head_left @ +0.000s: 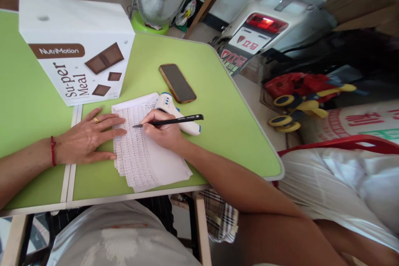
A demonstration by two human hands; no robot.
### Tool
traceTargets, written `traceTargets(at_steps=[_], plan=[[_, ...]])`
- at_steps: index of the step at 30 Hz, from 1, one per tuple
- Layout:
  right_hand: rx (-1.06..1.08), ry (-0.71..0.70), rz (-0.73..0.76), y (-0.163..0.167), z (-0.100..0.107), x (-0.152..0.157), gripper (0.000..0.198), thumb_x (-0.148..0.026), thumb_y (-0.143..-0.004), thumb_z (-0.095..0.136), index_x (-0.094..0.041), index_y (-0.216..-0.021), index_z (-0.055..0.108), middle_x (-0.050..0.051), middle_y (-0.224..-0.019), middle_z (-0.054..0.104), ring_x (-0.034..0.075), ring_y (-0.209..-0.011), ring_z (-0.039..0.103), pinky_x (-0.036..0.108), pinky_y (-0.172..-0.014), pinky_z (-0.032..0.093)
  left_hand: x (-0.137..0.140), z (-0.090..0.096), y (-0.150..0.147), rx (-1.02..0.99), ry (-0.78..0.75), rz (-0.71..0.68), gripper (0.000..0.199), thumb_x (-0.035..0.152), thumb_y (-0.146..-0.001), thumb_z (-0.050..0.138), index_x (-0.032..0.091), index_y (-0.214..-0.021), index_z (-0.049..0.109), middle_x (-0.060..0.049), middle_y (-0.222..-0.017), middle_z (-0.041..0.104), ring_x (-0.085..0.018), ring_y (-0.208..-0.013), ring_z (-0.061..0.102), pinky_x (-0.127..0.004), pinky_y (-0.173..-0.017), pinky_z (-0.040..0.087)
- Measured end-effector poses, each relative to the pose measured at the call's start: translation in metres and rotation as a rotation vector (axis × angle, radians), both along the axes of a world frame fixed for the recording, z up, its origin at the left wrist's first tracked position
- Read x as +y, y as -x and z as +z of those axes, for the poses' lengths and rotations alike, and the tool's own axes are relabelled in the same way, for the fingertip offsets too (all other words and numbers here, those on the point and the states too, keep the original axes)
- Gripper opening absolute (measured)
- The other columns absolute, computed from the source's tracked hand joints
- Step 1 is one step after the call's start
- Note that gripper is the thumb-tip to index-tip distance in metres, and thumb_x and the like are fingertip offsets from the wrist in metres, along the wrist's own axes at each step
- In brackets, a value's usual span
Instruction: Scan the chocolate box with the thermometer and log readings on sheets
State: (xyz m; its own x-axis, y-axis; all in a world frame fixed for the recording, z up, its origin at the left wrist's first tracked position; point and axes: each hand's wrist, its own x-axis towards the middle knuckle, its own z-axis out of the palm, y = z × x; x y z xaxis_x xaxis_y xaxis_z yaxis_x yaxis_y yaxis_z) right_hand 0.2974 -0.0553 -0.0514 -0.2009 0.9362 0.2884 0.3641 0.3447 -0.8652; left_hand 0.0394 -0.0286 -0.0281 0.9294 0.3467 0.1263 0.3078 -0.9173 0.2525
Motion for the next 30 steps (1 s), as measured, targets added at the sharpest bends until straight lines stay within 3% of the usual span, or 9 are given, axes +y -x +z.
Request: traceTargets(at_steps=[6,10,14,18,22,25,27,30], plan=[[-0.068,-0.085,0.010,-0.001,0.001,-0.002,0.008,-0.017,-0.076,0.054,-0.022,-0.071,0.056,-0.004,-0.061,0.058,0.010,-0.055,0.049,0.025,-0.052,0.041,0.000,0.000,-0.001,-0.009,-0.002,-0.011,0.053,0.054,-0.098,0.048,0.018,-0.137,0.048,-0.019,-0.149,0.044,-0.036,-0.137,0.041,-0.061,-0.114,0.021],[-0.163,-0.344,0.033,-0.007,0.009,-0.005,0.012,-0.016,-0.087,0.052,-0.021,-0.092,0.062,0.001,-0.078,0.066,0.012,-0.068,0.059,0.027,-0.062,0.048,0.000,0.001,0.000,-0.002,-0.024,-0.011,0.053,0.053,-0.098,0.048,0.017,-0.137,0.048,-0.020,-0.149,0.044,-0.037,-0.136,0.043,-0.064,-0.111,0.025],[-0.516,-0.665,0.088,-0.017,0.014,-0.004,0.021,-0.013,-0.094,0.047,-0.019,-0.103,0.064,0.008,-0.091,0.067,0.017,-0.084,0.060,0.032,-0.076,0.050,0.001,0.005,0.000,-0.063,-0.105,-0.039,0.047,0.049,-0.100,0.046,0.017,-0.135,0.047,-0.019,-0.142,0.051,-0.034,-0.132,0.047,-0.060,-0.110,0.033],[-0.894,-0.760,0.126,-0.022,0.014,-0.004,0.026,-0.009,-0.096,0.042,-0.015,-0.105,0.066,0.010,-0.089,0.067,0.021,-0.084,0.055,0.035,-0.073,0.044,0.003,0.017,0.002,-0.392,-0.332,0.063,0.034,0.038,-0.097,0.054,0.022,-0.126,0.047,-0.012,-0.118,0.059,-0.029,-0.116,0.056,-0.049,-0.099,0.049],[-0.983,-0.769,0.157,-0.021,0.019,-0.007,0.029,-0.007,-0.095,0.042,-0.017,-0.107,0.066,0.008,-0.087,0.065,0.021,-0.083,0.052,0.035,-0.073,0.041,0.012,0.025,0.013,-0.711,-0.652,0.409,0.035,0.042,-0.086,0.064,0.031,-0.114,0.046,-0.006,-0.108,0.048,-0.027,-0.100,0.055,-0.050,-0.083,0.054],[-0.937,-0.727,0.074,-0.027,0.026,-0.006,0.031,-0.010,-0.092,0.045,-0.019,-0.115,0.063,0.009,-0.094,0.064,0.022,-0.088,0.053,0.036,-0.077,0.041,0.026,0.024,0.024,-0.856,-0.674,0.605,0.056,0.053,-0.080,0.069,0.033,-0.124,0.040,-0.007,-0.120,0.042,-0.031,-0.116,0.048,-0.058,-0.095,0.047],[-0.923,-0.627,-0.050,-0.034,0.031,-0.004,0.032,-0.017,-0.087,0.054,-0.016,-0.118,0.061,0.013,-0.105,0.063,0.027,-0.098,0.054,0.039,-0.083,0.043,0.036,0.021,0.029,-0.929,-0.610,0.619,0.083,0.065,-0.072,0.074,0.029,-0.135,0.033,-0.010,-0.130,0.039,-0.036,-0.128,0.040,-0.063,-0.101,0.042],[-0.943,-0.360,-0.162,-0.049,0.039,0.002,0.050,-0.029,-0.076,0.066,-0.013,-0.123,0.057,0.017,-0.116,0.059,0.033,-0.106,0.054,0.046,-0.089,0.045,0.049,0.016,0.032,-0.873,-0.233,0.683,0.096,0.066,-0.072,0.074,0.029,-0.143,0.021,-0.011,-0.147,0.032,-0.036,-0.141,0.031,-0.061,-0.115,0.032]])
